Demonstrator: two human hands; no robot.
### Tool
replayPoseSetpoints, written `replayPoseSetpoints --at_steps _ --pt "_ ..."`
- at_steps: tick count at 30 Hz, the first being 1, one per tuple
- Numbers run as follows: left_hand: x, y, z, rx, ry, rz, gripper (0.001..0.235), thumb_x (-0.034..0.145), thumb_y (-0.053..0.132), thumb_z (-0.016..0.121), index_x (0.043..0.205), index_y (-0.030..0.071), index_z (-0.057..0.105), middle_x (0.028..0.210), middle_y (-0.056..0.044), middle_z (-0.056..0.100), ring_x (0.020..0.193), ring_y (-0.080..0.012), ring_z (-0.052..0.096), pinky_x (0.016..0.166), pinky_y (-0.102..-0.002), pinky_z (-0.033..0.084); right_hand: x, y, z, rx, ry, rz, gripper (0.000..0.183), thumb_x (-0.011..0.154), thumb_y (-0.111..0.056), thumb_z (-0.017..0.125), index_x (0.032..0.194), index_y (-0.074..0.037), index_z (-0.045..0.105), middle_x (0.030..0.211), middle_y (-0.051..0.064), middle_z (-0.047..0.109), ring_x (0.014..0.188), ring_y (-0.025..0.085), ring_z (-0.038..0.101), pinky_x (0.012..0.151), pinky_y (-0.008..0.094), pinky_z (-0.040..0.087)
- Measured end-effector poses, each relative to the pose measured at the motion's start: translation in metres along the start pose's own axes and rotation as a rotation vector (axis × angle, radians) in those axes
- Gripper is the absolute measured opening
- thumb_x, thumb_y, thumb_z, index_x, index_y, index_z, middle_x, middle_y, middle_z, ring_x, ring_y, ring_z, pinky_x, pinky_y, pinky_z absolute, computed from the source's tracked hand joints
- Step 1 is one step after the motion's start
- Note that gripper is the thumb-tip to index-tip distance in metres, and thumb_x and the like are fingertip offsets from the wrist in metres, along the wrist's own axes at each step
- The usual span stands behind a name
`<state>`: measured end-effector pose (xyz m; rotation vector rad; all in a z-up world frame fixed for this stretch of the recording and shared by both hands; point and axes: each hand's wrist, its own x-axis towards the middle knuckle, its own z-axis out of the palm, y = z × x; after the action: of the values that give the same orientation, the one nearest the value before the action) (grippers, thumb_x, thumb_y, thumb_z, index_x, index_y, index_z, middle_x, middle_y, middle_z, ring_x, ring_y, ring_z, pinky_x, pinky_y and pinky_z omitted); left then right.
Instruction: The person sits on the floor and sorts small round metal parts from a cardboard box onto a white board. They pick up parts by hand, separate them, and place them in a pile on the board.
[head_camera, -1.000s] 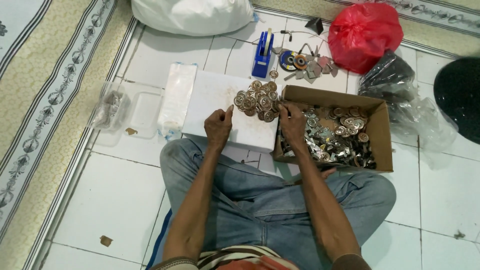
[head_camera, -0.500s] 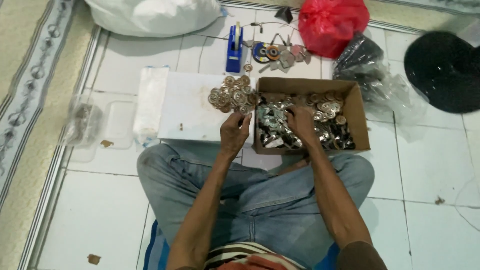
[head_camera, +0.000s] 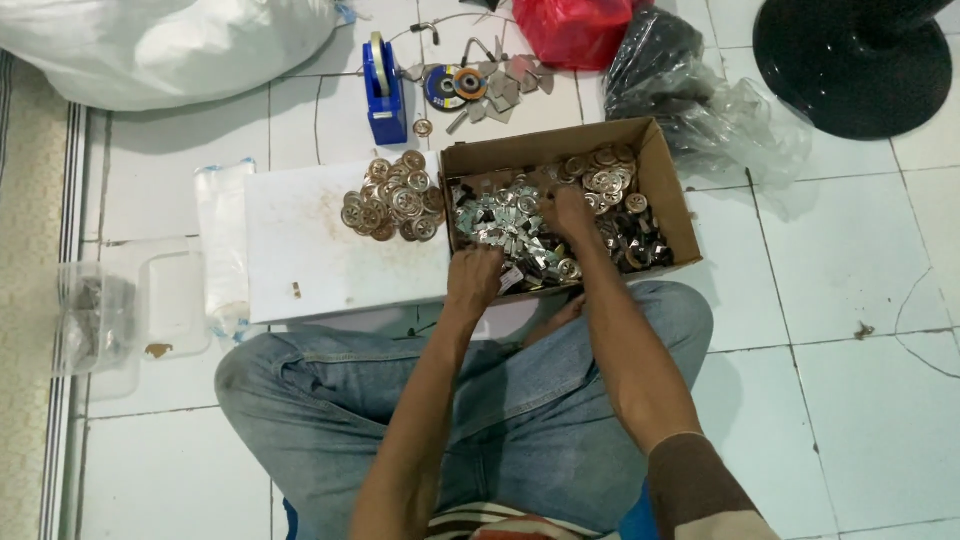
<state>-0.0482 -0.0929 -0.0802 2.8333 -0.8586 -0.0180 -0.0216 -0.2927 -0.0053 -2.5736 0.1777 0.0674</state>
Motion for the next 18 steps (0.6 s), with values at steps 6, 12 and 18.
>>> replayPoseSetpoints --at_steps 6,12,18 --pt "-0.008 0.007 -0.032 0.088 0.019 0.000 0.008 0.075 0.007 0.074 0.078 0.014 0.071 0.067 -0.008 0.070 0.065 -0.0210 0.070 0.053 -0.029 0.050 0.010 -0.032 0.014 0.020 -0.003 0.096 0.040 0.093 -0.017 0.063 0.119 0.013 0.065 0.112 0.040 0.066 0.110 0.056 0.065 0.094 0.066 0.053" --pt "-0.006 0.004 -0.029 0.055 -0.037 -0.038 0.007 0.080 0.010 0.069 0.084 0.013 0.075 0.075 -0.009 0.074 0.074 -0.0278 0.074 0.060 -0.035 0.056 0.036 0.029 0.044 0.144 -0.078 0.229 0.039 0.088 -0.028 0.065 0.116 -0.003 0.074 0.111 0.025 0.073 0.113 0.046 0.067 0.095 0.058 0.056" --pt "-0.006 0.004 -0.028 0.006 -0.020 -0.047 0.006 0.079 0.012 0.072 0.085 0.012 0.073 0.076 -0.008 0.072 0.075 -0.0281 0.073 0.063 -0.036 0.056 0.073 0.124 0.054 0.314 0.104 0.406 0.048 0.084 -0.026 0.073 0.129 -0.010 0.070 0.113 0.022 0.073 0.112 0.045 0.068 0.090 0.062 0.057"
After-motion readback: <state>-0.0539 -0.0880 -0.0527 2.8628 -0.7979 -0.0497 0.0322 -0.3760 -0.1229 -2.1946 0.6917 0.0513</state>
